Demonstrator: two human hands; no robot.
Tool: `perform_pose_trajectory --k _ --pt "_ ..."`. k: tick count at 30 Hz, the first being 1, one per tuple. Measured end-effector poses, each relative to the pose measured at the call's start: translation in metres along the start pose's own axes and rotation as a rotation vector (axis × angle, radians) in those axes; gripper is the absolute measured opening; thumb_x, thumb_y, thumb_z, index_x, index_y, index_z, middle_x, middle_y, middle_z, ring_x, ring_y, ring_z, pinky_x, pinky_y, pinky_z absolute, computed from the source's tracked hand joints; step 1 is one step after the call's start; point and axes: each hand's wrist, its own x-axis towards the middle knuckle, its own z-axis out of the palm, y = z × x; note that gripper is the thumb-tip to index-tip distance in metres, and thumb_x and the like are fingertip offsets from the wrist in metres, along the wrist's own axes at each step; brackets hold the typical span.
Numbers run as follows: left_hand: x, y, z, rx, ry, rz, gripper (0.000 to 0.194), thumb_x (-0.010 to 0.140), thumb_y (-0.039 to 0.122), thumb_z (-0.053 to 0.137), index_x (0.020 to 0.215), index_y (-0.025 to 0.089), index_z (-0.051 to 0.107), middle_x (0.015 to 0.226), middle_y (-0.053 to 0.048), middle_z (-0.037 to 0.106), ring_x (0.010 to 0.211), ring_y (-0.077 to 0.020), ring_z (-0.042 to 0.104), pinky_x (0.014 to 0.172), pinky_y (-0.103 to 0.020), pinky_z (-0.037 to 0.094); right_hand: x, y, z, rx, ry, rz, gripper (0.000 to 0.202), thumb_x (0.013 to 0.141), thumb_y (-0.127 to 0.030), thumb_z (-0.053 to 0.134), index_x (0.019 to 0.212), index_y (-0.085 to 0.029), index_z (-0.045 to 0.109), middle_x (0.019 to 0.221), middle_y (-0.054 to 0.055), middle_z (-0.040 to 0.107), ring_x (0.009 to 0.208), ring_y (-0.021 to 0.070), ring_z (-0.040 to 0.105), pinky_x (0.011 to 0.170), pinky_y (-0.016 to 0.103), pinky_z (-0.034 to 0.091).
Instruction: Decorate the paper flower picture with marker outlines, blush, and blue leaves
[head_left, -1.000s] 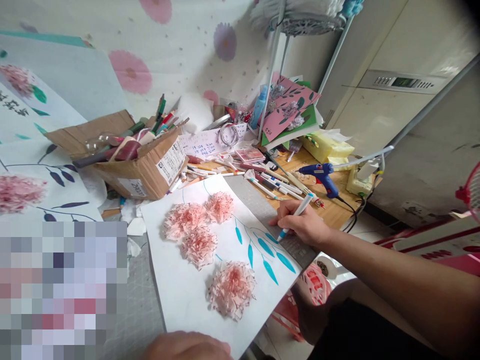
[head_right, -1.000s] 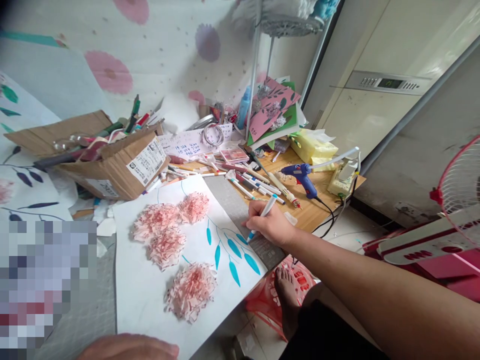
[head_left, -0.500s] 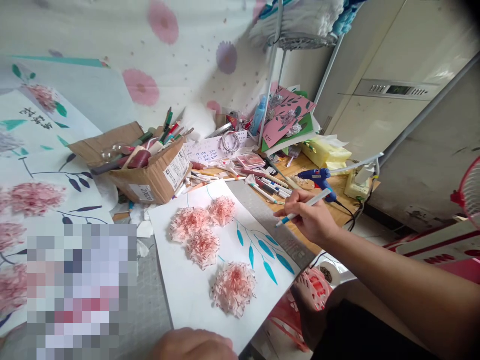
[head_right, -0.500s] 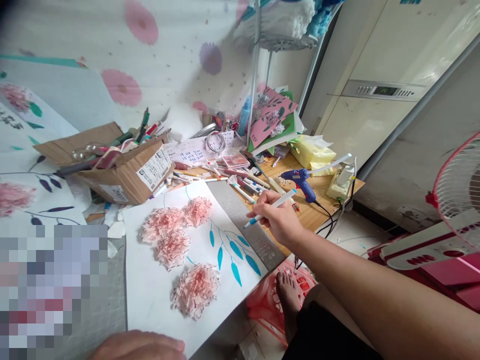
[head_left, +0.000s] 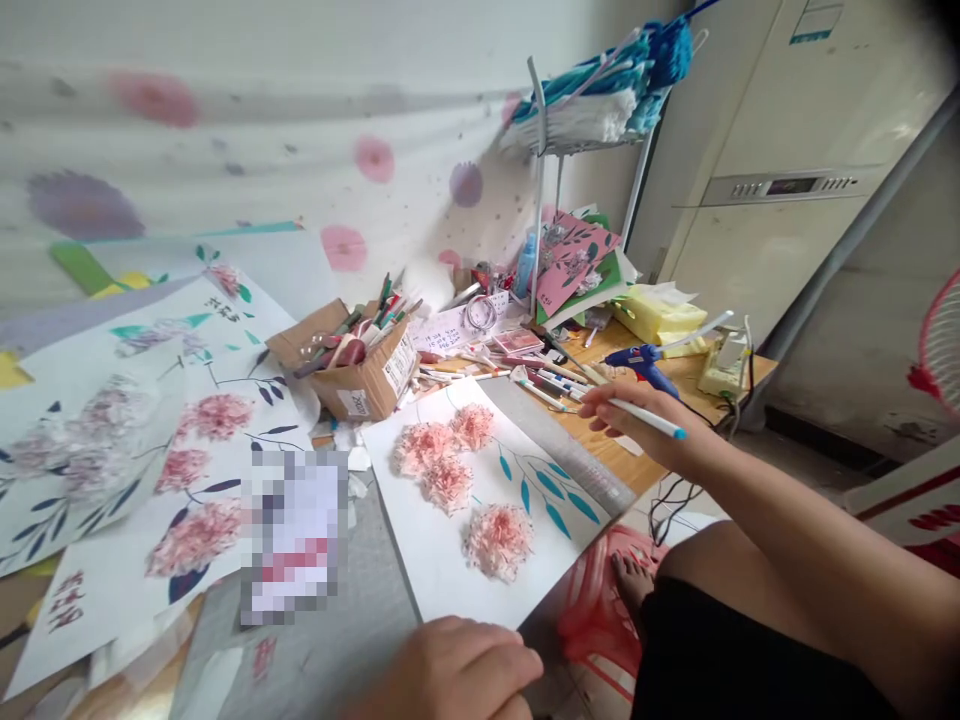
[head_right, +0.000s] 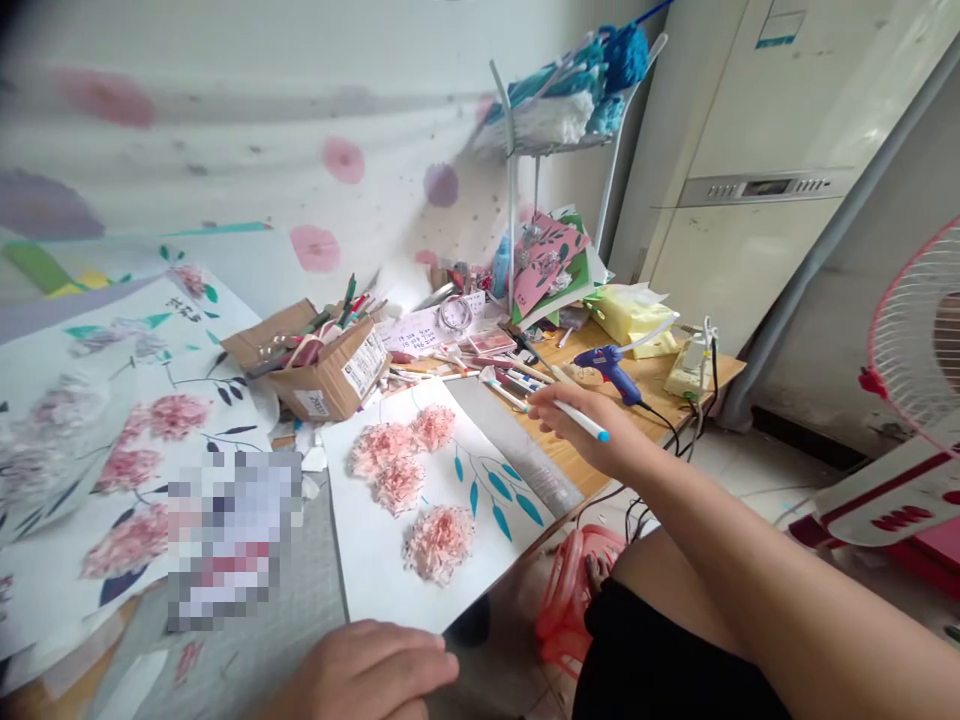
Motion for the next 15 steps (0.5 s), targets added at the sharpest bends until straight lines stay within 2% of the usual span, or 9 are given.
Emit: perform_pose_trajectory --k 4,6,8,11,15 --pt "-0.002 0.002 0.004 0.058 0.006 0.059 0.030 0.090 0.010 0.037 0.065 0.017 0.053 0.084 -0.001 0.069 0.077 -0.0148 0.067 0.062 -0.025 0.054 -0.019 0.010 0.000 -0.147 -0.091 -0.002 0.033 0.089 -0.046 0.048 0.105 -0.019 0.059 0.097 0.010 0.069 0.087 0.0213 0.065 0.075 0.032 0.052" --pt "-0.005 0.003 0.007 0.083 0.004 0.076 0.028 0.088 0.010 0.040 0.065 0.017 0.053 0.084 0.001 0.069 0.076 -0.0140 0.066 0.059 -0.024 0.053 -0.030 0.008 0.000 -0.222 -0.121 -0.010 0.031 0.091 -0.044 0.044 0.103 -0.019 0.057 0.095 0.010 0.068 0.083 0.0200 0.065 0.073 0.032 0.052" --pt "-0.007 0.003 0.011 0.109 -0.017 0.092 0.026 0.087 0.011 0.044 0.063 0.017 0.052 0.080 0.001 0.068 0.071 -0.0124 0.065 0.056 -0.022 0.051 -0.040 0.004 0.002 -0.309 -0.163 -0.021 0.026 0.090 -0.041 0.044 0.095 -0.019 0.057 0.085 0.008 0.068 0.073 0.0188 0.064 0.068 0.031 0.050" --pt "-0.009 0.004 0.014 0.148 -0.076 0.111 0.027 0.087 0.021 0.050 0.060 0.017 0.049 0.073 -0.002 0.064 0.066 -0.0121 0.063 0.054 -0.021 0.049 -0.054 -0.002 0.007 -0.439 -0.216 -0.040 0.018 0.086 -0.036 0.050 0.085 -0.020 0.058 0.075 0.005 0.065 0.066 0.0184 0.060 0.064 0.030 0.047" --pt "-0.009 0.007 0.014 0.176 -0.146 0.121 0.027 0.084 0.033 0.054 0.063 0.017 0.050 0.068 -0.003 0.061 0.063 -0.0149 0.061 0.050 -0.024 0.049 -0.065 -0.002 0.018 -0.569 -0.202 -0.048 0.014 0.086 -0.031 0.049 0.091 -0.020 0.056 0.084 0.007 0.065 0.074 0.0204 0.060 0.069 0.033 0.044"
